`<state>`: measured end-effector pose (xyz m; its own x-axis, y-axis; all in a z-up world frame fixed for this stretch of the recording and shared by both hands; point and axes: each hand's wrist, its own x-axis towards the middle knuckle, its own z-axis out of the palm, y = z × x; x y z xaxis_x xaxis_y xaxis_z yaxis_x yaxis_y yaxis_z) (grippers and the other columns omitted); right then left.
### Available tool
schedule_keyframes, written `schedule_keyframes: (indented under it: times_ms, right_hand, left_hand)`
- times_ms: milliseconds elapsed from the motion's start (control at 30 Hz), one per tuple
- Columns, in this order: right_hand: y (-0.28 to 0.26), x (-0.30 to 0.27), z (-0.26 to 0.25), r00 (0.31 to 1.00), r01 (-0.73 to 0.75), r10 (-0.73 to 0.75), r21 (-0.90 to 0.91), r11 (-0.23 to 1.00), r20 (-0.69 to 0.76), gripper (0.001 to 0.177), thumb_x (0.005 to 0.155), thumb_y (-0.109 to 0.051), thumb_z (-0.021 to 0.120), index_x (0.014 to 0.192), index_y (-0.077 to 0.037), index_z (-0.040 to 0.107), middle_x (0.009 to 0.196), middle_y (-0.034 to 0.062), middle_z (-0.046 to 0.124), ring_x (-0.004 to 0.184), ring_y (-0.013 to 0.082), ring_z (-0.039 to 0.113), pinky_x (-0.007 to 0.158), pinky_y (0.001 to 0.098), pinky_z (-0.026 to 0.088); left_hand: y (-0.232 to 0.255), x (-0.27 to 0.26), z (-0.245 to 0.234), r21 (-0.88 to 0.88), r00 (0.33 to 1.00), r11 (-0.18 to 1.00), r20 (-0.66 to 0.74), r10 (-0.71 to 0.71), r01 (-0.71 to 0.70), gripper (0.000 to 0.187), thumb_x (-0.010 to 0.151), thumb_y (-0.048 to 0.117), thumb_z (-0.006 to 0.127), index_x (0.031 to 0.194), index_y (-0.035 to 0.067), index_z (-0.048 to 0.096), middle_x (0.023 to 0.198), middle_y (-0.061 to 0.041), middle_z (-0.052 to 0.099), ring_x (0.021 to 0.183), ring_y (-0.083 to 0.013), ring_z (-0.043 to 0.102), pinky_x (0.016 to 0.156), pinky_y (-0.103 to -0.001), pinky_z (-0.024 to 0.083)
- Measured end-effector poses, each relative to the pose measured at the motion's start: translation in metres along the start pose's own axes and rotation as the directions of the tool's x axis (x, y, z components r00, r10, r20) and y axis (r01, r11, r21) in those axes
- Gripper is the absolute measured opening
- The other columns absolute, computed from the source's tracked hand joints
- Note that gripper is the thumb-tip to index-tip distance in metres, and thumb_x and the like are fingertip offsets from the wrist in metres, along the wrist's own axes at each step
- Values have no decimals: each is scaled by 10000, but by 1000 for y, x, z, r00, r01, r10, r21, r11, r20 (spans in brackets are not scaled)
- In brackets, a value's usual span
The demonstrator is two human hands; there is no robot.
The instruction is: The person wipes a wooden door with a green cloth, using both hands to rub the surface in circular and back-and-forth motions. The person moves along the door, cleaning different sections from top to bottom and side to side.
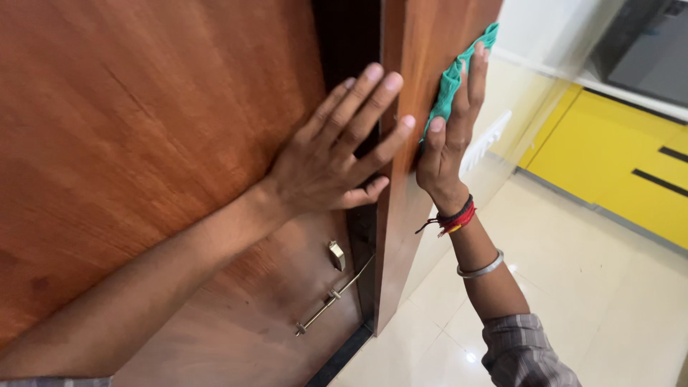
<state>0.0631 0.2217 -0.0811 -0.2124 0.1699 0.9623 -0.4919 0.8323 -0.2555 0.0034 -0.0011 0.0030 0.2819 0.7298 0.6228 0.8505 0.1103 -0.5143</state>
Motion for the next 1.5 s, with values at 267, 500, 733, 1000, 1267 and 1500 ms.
schedule_keyframes:
  times_ms: [267,500,733,1000,1267,1500]
  right_hand:
    - [10,-68,6,969,227,-219,-59,972,114,555,1117,-338,357,1636,-150,296,1727,147,181,1629,391,164,1317,605,152]
    - [39,-54,-11,999,0,2,-33,999,53,565,1161,-338,314,1672,-104,256,1765,148,134,1617,369,127,1341,510,144]
    - [7,27,-2,990,140,-139,-53,989,20,532,1175,-344,335,1678,-175,287,1752,97,177,1612,302,136,1318,496,119]
    - [22,-60,-8,943,307,-300,-30,951,142,532,1088,-330,415,1582,-134,391,1670,190,279,1594,393,220,1317,627,169]
    - [25,31,-12,998,65,-65,19,998,2,544,1191,-355,347,1696,-163,279,1739,106,181,1602,304,129,1321,520,133]
    - [-7,37,-5,959,271,-268,-14,963,95,511,1141,-342,390,1619,-163,374,1715,136,245,1611,338,184,1303,560,115]
  left_hand:
    - [3,0,-1,41,1000,999,2,-13,13,681,1071,439,601,1591,108,314,1678,-229,218,1600,-401,241,1360,-530,277]
    - [2,5,-1,52,1000,999,-6,-8,8,710,1083,557,604,1591,156,312,1690,-211,228,1580,-382,232,1339,-519,312]
    - [5,7,-2,95,1000,995,-5,-28,29,704,1078,592,664,1595,179,424,1659,-218,272,1550,-392,277,1299,-522,359]
    - [7,8,0,136,998,990,-47,-29,35,634,1084,565,660,1569,193,488,1646,-205,312,1535,-386,336,1279,-510,405]
    - [6,10,1,137,998,990,-56,-22,29,653,1051,556,614,1576,198,464,1638,-210,299,1528,-393,336,1273,-528,411]
    - [8,5,2,142,998,989,-55,-40,47,625,1031,493,670,1536,195,452,1637,-205,302,1538,-384,334,1275,-514,407]
